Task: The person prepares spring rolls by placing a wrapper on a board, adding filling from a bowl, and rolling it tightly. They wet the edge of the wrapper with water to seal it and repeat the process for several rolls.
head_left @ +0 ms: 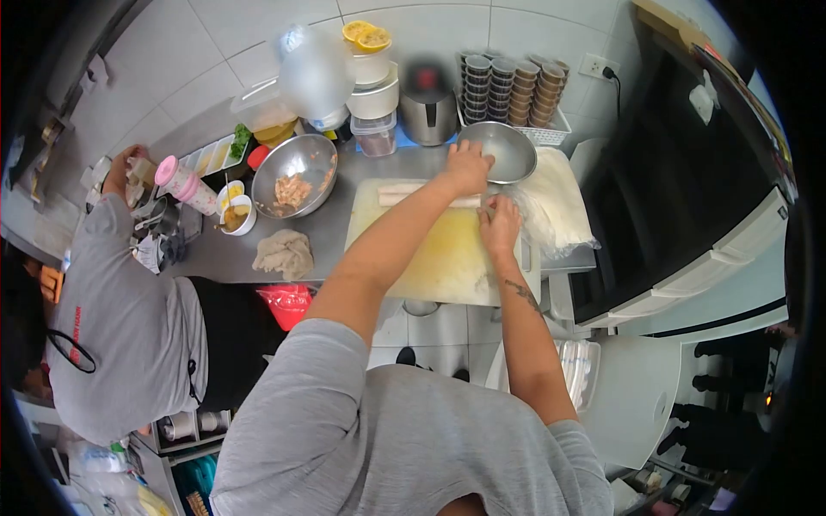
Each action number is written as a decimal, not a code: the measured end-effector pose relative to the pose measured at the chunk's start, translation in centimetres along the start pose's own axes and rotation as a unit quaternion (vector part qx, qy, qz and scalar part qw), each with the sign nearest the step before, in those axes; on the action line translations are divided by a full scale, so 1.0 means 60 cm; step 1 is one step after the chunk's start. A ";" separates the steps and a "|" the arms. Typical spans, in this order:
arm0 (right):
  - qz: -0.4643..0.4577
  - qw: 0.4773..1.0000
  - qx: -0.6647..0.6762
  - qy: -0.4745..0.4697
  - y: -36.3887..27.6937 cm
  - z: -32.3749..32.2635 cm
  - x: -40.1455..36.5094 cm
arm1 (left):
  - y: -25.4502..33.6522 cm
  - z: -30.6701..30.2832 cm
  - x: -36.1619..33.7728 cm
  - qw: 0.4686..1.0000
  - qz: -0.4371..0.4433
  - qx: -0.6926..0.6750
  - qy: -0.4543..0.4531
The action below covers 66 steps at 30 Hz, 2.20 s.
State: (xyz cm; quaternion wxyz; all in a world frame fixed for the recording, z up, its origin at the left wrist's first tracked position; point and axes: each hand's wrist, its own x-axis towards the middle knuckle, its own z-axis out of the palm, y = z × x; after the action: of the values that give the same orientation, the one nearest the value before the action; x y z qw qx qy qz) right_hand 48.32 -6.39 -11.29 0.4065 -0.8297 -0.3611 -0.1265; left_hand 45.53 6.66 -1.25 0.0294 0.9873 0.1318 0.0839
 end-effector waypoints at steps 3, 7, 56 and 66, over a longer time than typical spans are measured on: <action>-0.002 1.000 0.013 0.022 -0.003 -0.003 0.004 | 0.006 -0.011 -0.036 0.997 0.033 -0.064 0.019; 0.071 0.982 0.163 0.057 0.001 -0.001 0.003 | 0.021 0.019 -0.090 0.990 0.142 -0.022 0.005; 0.333 0.580 0.658 -0.347 -0.334 -0.054 -0.180 | 0.007 -0.061 -0.479 0.854 -0.276 -0.312 0.310; -0.103 0.943 0.301 -0.092 -0.179 -0.152 -0.059 | -0.157 -0.041 -0.482 0.917 -0.283 -0.087 0.269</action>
State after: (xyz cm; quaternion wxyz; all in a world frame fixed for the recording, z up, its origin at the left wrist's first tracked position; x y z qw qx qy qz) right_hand 39.01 -10.72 -1.01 0.5871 -0.6347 -0.5020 0.0243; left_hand 15.16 8.16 -4.15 0.1008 0.8425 0.4009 0.3454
